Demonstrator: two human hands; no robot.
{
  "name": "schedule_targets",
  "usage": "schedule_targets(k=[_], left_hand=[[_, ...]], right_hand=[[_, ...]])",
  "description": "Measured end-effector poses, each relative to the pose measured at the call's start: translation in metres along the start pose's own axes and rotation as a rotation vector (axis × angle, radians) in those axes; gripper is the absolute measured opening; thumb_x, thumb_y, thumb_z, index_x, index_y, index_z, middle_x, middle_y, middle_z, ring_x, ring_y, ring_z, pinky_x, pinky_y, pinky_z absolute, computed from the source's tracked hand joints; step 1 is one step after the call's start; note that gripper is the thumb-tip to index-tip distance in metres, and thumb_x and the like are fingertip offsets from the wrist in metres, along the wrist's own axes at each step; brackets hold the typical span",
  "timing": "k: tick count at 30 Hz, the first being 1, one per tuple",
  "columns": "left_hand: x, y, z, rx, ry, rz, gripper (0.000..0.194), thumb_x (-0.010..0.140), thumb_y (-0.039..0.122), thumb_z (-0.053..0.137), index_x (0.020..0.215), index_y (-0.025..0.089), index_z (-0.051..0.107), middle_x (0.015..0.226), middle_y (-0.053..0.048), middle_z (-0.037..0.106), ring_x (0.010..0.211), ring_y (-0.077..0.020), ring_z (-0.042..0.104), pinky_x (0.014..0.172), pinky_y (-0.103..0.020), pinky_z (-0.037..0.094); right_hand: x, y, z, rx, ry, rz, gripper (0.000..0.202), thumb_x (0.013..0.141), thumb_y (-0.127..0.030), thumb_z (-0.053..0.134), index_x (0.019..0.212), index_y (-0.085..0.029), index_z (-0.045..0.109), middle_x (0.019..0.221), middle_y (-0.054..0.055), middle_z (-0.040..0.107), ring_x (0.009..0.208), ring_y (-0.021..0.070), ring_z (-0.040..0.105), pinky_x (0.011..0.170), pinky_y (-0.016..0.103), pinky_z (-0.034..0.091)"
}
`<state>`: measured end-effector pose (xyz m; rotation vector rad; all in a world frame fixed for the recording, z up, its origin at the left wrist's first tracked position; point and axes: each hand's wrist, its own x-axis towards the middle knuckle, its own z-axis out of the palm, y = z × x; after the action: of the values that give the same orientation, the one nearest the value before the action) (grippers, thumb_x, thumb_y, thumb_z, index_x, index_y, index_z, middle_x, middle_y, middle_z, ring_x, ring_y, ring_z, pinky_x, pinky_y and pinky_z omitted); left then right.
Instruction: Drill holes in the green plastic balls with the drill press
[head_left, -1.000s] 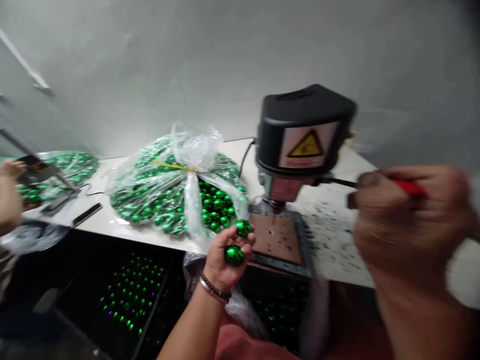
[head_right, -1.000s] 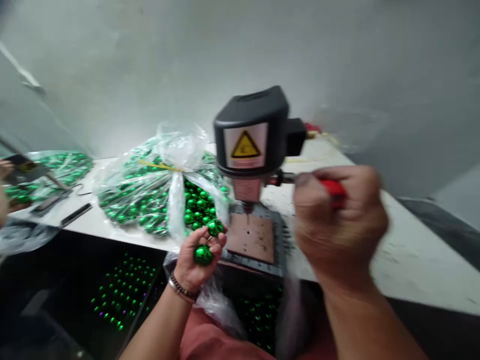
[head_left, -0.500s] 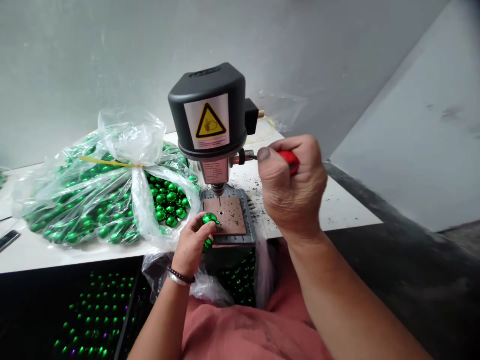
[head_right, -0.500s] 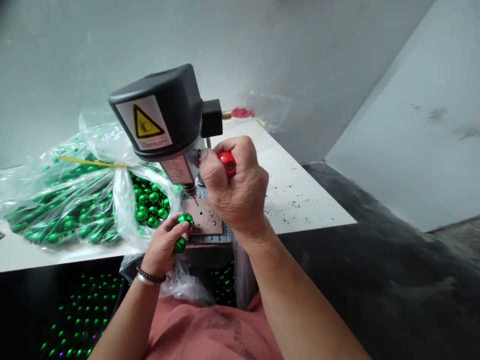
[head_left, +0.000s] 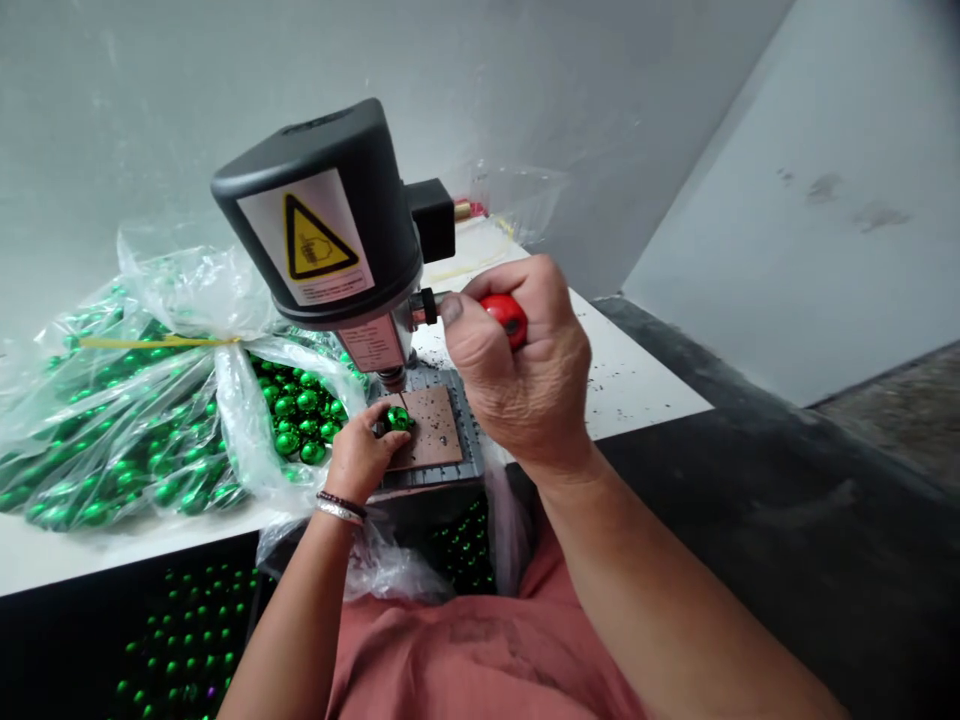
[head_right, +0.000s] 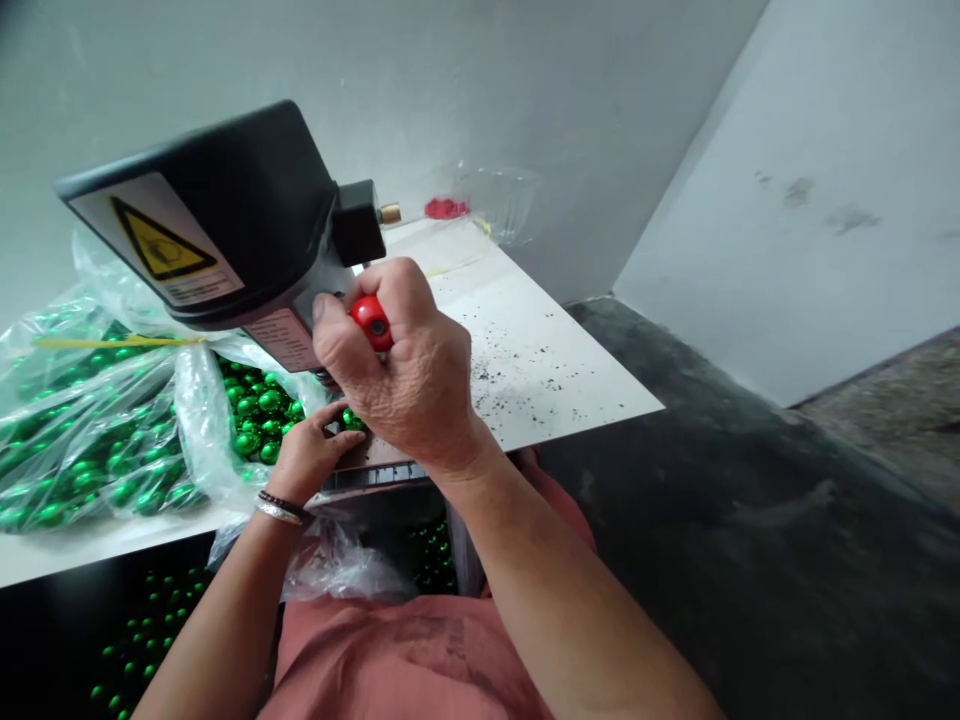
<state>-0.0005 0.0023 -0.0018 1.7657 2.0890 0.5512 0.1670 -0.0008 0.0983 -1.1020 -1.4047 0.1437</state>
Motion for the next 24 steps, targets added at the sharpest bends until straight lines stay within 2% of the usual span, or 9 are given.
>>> schedule_targets(k=[4, 10, 14, 17, 21, 24], left_hand=[[0.0004, 0.0028, -0.0004, 0.075, -0.009, 0.040, 0.042, 0.070, 0.036, 0.063, 0.111, 0.024, 0.063, 0.092, -0.003, 0.069, 0.086, -0.0207, 0.063, 0.075, -0.028, 0.046], [-0.0018, 0.0039, -0.0001, 0.099, 0.000, 0.115, 0.048, 0.071, 0.027, 0.059, 0.119, 0.022, 0.055, 0.088, -0.002, 0.068, 0.077, -0.0178, 0.063, 0.074, -0.026, 0.047], [-0.0013, 0.0005, 0.0001, 0.095, -0.029, 0.210, 0.053, 0.071, 0.026, 0.060, 0.124, 0.020, 0.052, 0.102, -0.006, 0.066, 0.090, -0.0200, 0.062, 0.082, -0.028, 0.046], [-0.0016, 0.0003, -0.0008, 0.114, -0.058, 0.263, 0.049, 0.077, 0.029, 0.055, 0.125, 0.018, 0.052, 0.114, -0.009, 0.062, 0.103, -0.0223, 0.058, 0.091, -0.031, 0.044], [-0.0042, 0.0024, -0.0032, 0.143, -0.101, 0.250, 0.052, 0.084, 0.026, 0.045, 0.134, 0.013, 0.042, 0.124, -0.014, 0.057, 0.112, -0.0247, 0.054, 0.095, -0.034, 0.041], [-0.0054, 0.0023, -0.0047, 0.098, -0.108, 0.205, 0.055, 0.082, 0.026, 0.048, 0.135, 0.014, 0.040, 0.122, -0.013, 0.058, 0.111, -0.0244, 0.055, 0.093, -0.034, 0.043]], right_hand=[[0.0000, 0.0005, 0.0006, -0.020, 0.002, 0.005, 0.029, 0.081, -0.048, 0.039, 0.079, -0.021, 0.050, 0.067, -0.005, 0.049, 0.056, 0.0023, 0.044, 0.055, 0.017, 0.044], [-0.0010, -0.0002, 0.0008, -0.007, 0.035, -0.034, 0.028, 0.082, -0.046, 0.038, 0.079, -0.021, 0.051, 0.068, -0.006, 0.048, 0.057, 0.0001, 0.046, 0.056, 0.014, 0.043], [-0.0008, -0.0006, 0.0002, -0.015, 0.014, -0.011, 0.029, 0.082, -0.046, 0.039, 0.079, -0.020, 0.051, 0.068, -0.005, 0.049, 0.057, 0.0009, 0.047, 0.056, 0.015, 0.043], [-0.0009, -0.0004, 0.0003, 0.012, 0.022, -0.022, 0.027, 0.082, -0.045, 0.041, 0.079, -0.020, 0.051, 0.068, -0.006, 0.049, 0.057, 0.0007, 0.046, 0.056, 0.014, 0.043], [-0.0015, -0.0008, 0.0005, 0.043, 0.041, -0.032, 0.024, 0.082, -0.043, 0.043, 0.080, -0.020, 0.051, 0.067, -0.006, 0.049, 0.057, -0.0002, 0.046, 0.058, 0.013, 0.043], [-0.0018, -0.0011, 0.0007, 0.046, 0.039, -0.022, 0.024, 0.082, -0.043, 0.043, 0.078, -0.020, 0.051, 0.068, -0.006, 0.049, 0.058, -0.0002, 0.046, 0.058, 0.014, 0.043]])
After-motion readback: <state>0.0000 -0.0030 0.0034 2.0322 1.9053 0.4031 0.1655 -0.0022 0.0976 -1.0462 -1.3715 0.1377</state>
